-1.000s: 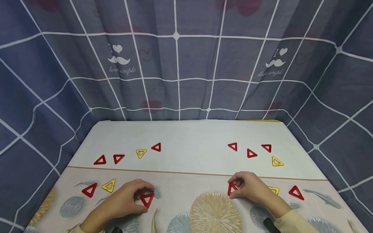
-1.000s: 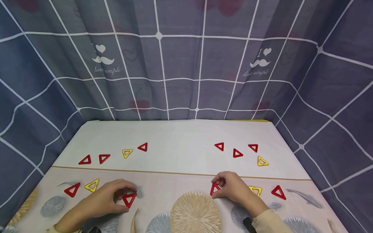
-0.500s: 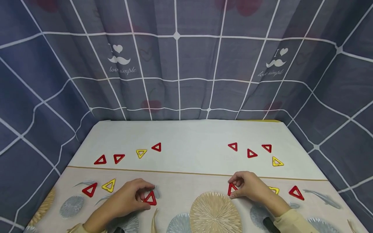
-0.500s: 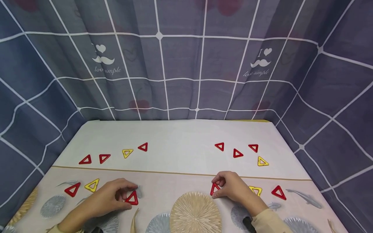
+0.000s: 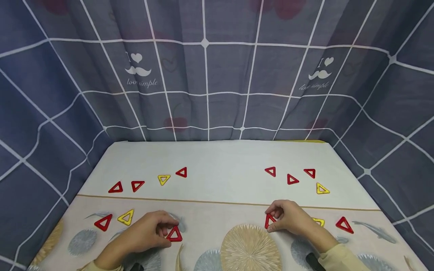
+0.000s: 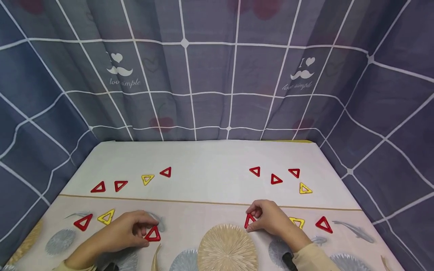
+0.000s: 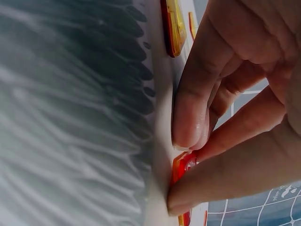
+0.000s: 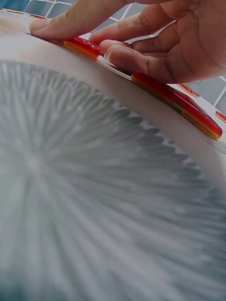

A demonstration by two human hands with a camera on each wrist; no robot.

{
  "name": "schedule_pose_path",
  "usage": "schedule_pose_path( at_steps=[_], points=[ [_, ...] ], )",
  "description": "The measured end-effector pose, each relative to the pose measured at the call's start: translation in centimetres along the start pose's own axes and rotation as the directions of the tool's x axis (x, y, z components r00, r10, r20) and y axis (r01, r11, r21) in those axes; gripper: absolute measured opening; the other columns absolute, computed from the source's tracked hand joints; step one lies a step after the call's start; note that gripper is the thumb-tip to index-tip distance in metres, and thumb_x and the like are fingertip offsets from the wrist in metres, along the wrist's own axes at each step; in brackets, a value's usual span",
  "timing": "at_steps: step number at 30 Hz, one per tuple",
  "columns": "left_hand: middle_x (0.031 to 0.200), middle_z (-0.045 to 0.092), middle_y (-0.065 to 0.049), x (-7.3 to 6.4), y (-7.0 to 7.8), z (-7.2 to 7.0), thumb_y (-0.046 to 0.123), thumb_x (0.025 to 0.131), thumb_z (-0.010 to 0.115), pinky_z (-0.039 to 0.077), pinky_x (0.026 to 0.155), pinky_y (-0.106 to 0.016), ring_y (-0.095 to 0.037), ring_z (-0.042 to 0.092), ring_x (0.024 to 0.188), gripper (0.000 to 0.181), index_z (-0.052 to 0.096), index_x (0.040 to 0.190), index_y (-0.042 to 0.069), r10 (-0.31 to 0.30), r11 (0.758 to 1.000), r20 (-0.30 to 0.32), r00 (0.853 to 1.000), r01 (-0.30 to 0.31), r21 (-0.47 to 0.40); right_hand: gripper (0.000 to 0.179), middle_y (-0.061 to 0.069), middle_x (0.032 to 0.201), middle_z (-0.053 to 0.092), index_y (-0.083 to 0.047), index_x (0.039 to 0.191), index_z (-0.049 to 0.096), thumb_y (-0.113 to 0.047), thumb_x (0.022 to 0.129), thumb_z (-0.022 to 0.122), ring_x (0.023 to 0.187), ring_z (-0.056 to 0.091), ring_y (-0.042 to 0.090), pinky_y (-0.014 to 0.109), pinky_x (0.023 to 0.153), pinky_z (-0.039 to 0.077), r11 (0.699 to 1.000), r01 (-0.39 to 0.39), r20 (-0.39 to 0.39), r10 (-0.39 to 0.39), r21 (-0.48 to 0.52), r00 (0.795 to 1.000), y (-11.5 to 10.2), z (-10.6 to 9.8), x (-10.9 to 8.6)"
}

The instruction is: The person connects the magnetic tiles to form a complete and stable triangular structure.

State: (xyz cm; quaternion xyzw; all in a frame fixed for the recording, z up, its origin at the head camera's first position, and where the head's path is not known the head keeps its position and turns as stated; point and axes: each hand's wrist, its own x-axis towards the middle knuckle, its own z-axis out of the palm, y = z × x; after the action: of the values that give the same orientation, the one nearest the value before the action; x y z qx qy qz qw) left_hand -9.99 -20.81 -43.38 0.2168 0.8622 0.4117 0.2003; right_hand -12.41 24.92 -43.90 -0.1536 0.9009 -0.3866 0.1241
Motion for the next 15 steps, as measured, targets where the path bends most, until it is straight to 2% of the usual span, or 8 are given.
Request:
schedule_pose_path(
  at_steps=[5,10,15],
  points=[
    [0.089,0.059,-0.001,0.0,0.1,0.2,0.014,0.074,0.09,0.052,0.062,-0.025,-0.014,0.057,0.074,0.042,0.071,0.111,0.01,0.007,1.0,-0.021,1.0,-0.007,-0.008,0.045,-0.001,0.08,0.057,-0.009,0.094,0.071,-0.02,0.06,0.098,0.073,0.053,0.014,0.025,0.064,0.046,1.0,-0.009,0.001,0.009,-0.012,1.0,-0.1,0.0,0.0],
    [0.088,0.062,0.002,0.4,0.7,0.6,0.014,0.074,0.089,0.052,0.062,-0.026,-0.015,0.059,0.075,0.043,0.071,0.113,0.009,0.004,1.0,-0.038,0.999,-0.005,-0.007,0.046,-0.001,0.08,0.056,-0.009,0.094,0.07,-0.021,0.06,0.098,0.073,0.053,0.015,0.026,0.064,0.046,1.0,-0.022,0.0,0.022,-0.009,1.0,-0.1,0.0,-0.1],
    [0.084,0.063,0.004,1.1,1.4,0.9,0.011,0.075,0.088,0.052,0.064,-0.026,-0.013,0.06,0.073,0.044,0.07,0.115,0.007,0.036,0.999,-0.074,0.997,-0.034,0.029,0.046,-0.001,0.08,0.057,-0.009,0.094,0.07,-0.021,0.06,0.098,0.073,0.052,0.015,0.026,0.064,0.046,1.0,-0.022,0.0,0.022,-0.01,1.0,-0.1,0.0,-0.1]
  ],
)
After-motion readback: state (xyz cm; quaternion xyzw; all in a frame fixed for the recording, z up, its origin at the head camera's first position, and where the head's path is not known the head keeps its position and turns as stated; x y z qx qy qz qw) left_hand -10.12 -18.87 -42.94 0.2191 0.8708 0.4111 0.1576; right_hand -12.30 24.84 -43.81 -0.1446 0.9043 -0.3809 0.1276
